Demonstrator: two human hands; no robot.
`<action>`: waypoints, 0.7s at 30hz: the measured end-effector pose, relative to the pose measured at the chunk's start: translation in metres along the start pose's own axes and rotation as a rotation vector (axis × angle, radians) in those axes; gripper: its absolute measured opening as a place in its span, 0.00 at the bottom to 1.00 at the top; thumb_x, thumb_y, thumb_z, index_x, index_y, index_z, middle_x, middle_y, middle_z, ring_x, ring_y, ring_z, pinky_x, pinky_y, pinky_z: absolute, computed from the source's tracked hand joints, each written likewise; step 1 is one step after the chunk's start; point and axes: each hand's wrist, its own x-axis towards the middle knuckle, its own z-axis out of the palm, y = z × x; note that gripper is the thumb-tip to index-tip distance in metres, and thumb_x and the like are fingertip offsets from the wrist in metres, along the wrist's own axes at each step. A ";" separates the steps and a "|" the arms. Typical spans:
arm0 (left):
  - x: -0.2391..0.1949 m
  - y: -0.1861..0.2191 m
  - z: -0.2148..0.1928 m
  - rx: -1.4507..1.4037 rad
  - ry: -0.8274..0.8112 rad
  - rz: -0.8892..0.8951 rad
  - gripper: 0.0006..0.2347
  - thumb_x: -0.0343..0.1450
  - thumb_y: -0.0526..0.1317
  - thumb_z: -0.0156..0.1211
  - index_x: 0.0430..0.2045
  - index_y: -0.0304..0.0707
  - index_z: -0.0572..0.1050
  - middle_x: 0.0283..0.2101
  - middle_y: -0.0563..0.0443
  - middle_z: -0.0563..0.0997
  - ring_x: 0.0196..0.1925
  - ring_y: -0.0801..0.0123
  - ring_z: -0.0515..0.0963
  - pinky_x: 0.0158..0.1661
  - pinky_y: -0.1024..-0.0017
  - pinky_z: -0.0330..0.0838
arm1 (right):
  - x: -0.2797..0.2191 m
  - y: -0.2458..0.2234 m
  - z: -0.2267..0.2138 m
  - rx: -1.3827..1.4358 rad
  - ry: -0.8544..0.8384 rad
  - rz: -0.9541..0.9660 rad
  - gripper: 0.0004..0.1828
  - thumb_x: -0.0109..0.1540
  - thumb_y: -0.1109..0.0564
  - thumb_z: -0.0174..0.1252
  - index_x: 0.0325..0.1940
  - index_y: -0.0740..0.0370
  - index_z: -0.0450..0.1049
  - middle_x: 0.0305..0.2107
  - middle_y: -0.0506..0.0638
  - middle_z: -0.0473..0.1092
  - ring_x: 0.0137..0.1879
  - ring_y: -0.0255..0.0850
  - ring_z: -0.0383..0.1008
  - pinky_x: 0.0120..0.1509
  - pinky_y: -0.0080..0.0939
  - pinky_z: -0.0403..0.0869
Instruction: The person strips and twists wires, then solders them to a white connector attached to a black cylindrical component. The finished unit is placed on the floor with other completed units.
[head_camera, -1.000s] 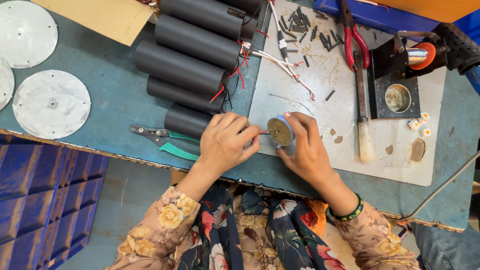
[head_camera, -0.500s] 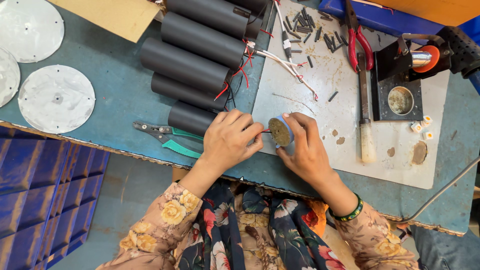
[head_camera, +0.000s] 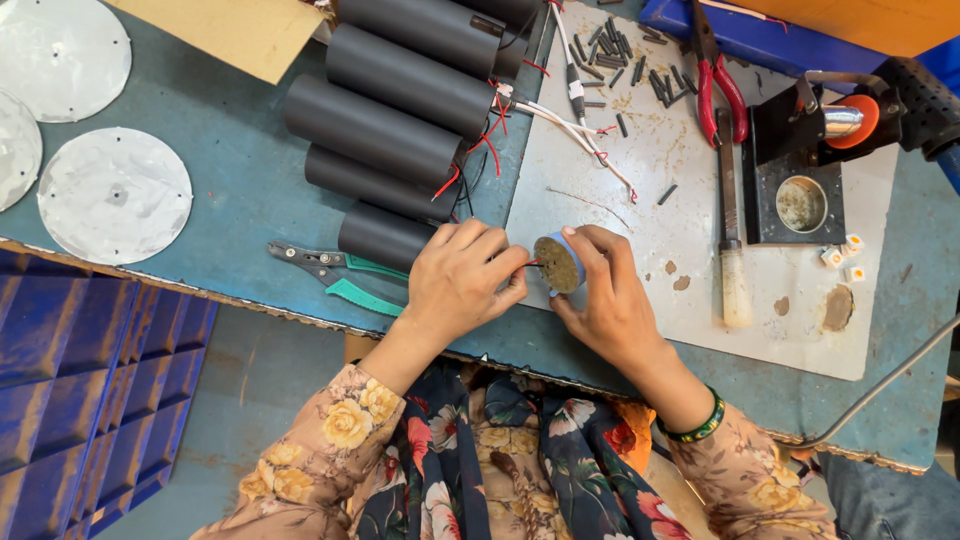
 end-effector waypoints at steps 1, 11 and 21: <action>0.000 0.000 0.000 0.003 -0.002 0.000 0.06 0.65 0.39 0.68 0.29 0.47 0.76 0.31 0.58 0.72 0.38 0.66 0.74 0.41 0.66 0.67 | 0.000 0.001 0.000 -0.004 0.000 0.000 0.51 0.44 0.68 0.74 0.70 0.63 0.59 0.56 0.62 0.62 0.60 0.59 0.70 0.61 0.50 0.74; -0.002 -0.001 0.000 -0.020 0.015 0.007 0.05 0.65 0.38 0.67 0.29 0.45 0.76 0.31 0.56 0.72 0.39 0.64 0.74 0.43 0.65 0.69 | -0.006 0.020 -0.004 0.022 0.128 0.151 0.49 0.48 0.68 0.73 0.70 0.63 0.58 0.58 0.63 0.61 0.62 0.55 0.67 0.54 0.43 0.76; 0.002 0.005 -0.018 -0.102 0.034 0.026 0.09 0.65 0.41 0.67 0.34 0.41 0.77 0.39 0.53 0.78 0.48 0.58 0.77 0.53 0.59 0.69 | -0.017 0.037 -0.010 0.029 0.263 0.258 0.45 0.53 0.64 0.73 0.71 0.64 0.60 0.59 0.59 0.63 0.60 0.48 0.70 0.53 0.41 0.73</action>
